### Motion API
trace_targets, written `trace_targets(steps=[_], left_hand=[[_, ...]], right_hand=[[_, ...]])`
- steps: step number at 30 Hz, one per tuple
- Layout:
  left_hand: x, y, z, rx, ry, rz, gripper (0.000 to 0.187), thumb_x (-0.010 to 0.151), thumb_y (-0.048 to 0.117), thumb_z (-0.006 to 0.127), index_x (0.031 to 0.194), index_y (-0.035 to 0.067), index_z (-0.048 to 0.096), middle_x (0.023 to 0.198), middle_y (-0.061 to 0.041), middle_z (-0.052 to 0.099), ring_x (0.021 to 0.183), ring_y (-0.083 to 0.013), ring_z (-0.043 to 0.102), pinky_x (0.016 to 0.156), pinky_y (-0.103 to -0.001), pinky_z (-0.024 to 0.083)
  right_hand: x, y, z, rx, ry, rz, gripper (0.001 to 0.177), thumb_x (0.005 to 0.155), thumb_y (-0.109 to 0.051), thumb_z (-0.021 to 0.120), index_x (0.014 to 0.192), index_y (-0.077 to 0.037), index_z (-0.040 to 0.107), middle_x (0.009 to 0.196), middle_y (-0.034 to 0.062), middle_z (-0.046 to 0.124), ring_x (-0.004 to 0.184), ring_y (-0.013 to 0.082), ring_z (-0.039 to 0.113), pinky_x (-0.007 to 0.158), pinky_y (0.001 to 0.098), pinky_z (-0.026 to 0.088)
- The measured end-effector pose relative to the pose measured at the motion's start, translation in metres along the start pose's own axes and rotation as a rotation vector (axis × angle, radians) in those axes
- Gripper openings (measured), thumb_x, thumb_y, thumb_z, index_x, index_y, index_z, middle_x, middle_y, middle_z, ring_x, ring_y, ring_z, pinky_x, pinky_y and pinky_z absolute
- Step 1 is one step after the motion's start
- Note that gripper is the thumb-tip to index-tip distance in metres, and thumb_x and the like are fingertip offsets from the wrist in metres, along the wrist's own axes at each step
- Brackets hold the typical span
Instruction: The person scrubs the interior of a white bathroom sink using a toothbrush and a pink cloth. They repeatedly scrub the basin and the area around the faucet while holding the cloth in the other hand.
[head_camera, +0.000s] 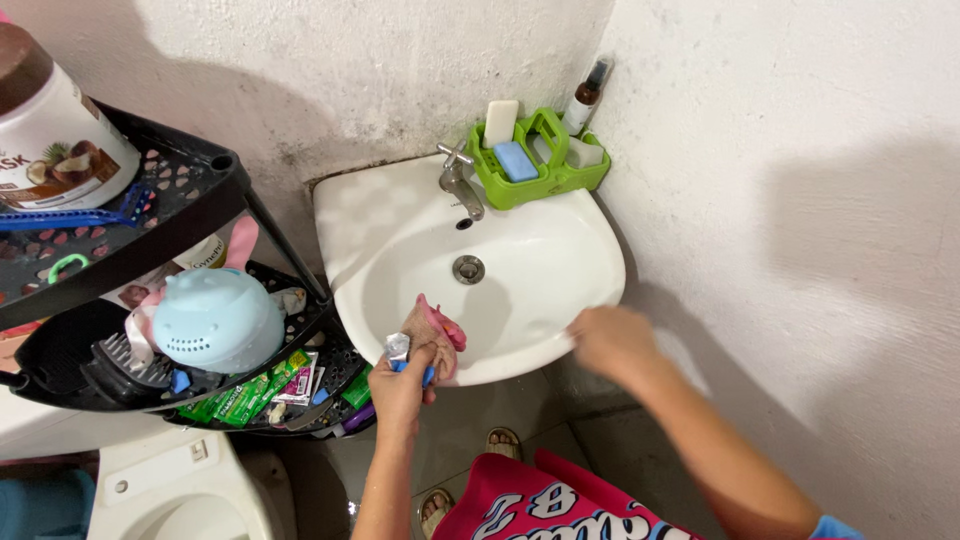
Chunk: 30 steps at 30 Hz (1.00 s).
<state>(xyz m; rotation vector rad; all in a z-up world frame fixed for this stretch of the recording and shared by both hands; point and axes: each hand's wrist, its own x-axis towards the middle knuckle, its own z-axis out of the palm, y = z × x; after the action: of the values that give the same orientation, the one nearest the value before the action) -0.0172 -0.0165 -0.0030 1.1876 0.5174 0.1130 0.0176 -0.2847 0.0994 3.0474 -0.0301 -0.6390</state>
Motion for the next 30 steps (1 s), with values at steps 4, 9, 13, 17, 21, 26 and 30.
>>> trace_targets(steps=[4,9,13,17,21,26,30], left_hand=[[0.000,0.008,-0.014,-0.012,0.054,0.037,0.016,0.077,0.014,0.079,0.086,0.005,0.069,0.061,-0.003,0.062,0.037,-0.0097,0.048,0.032,-0.026,0.034],[0.004,0.017,-0.026,-0.014,0.087,0.029,0.018,0.081,0.015,0.080,0.084,0.004,0.066,0.062,-0.002,0.061,0.039,-0.0086,0.048,0.034,-0.025,0.035],[0.006,0.021,-0.029,-0.036,0.078,0.055,0.017,0.080,0.015,0.079,0.084,0.005,0.066,0.061,-0.003,0.061,0.038,-0.0095,0.048,0.033,-0.025,0.034],[0.005,0.026,-0.040,-0.064,0.097,0.077,0.018,0.081,0.015,0.079,0.084,0.005,0.065,0.062,-0.003,0.062,0.040,-0.0095,0.048,0.034,-0.025,0.034],[0.005,0.028,-0.051,-0.071,0.122,0.090,0.017,0.082,0.016,0.079,0.084,0.005,0.066,0.063,-0.003,0.063,0.042,-0.0097,0.051,0.034,-0.025,0.035],[0.004,0.025,-0.049,-0.081,0.097,0.084,0.016,0.081,0.015,0.078,0.085,0.005,0.067,0.063,-0.003,0.063,0.042,-0.0098,0.051,0.034,-0.025,0.035],[0.004,0.026,-0.053,-0.073,0.083,0.086,0.018,0.080,0.015,0.079,0.083,0.004,0.066,0.065,-0.002,0.064,0.041,-0.0099,0.049,0.034,-0.025,0.035]], right_hand=[[-0.002,0.033,-0.027,-0.029,0.041,0.148,0.025,0.102,-0.020,0.055,0.103,-0.018,0.079,0.078,0.0065,0.075,0.064,0.0176,0.069,0.058,0.0319,0.053],[-0.025,-0.020,0.016,0.032,0.188,-0.098,0.022,0.097,-0.016,0.055,0.097,-0.011,0.077,0.079,0.0130,0.074,0.068,0.0244,0.073,0.060,0.0387,0.059],[-0.029,-0.051,0.037,0.092,0.164,-0.285,0.022,0.097,-0.015,0.056,0.111,-0.013,0.073,0.083,0.0185,0.073,0.070,0.0279,0.074,0.062,0.0434,0.062],[-0.029,-0.012,0.011,0.058,0.172,-0.071,0.021,0.094,-0.015,0.059,0.103,-0.012,0.077,0.085,0.0150,0.075,0.075,0.0268,0.075,0.070,0.0427,0.061],[-0.030,-0.017,0.010,0.070,0.166,-0.114,0.023,0.096,-0.018,0.059,0.107,-0.015,0.079,0.085,0.0120,0.076,0.074,0.0252,0.074,0.070,0.0421,0.060],[-0.024,-0.092,0.050,0.310,0.189,-0.425,0.022,0.093,-0.019,0.065,0.111,-0.019,0.078,0.087,0.0151,0.077,0.072,0.0284,0.074,0.074,0.0406,0.059],[-0.024,-0.073,0.043,0.278,0.250,-0.376,0.023,0.088,-0.017,0.066,0.104,-0.021,0.082,0.091,0.0123,0.078,0.079,0.0283,0.073,0.075,0.0435,0.058]])
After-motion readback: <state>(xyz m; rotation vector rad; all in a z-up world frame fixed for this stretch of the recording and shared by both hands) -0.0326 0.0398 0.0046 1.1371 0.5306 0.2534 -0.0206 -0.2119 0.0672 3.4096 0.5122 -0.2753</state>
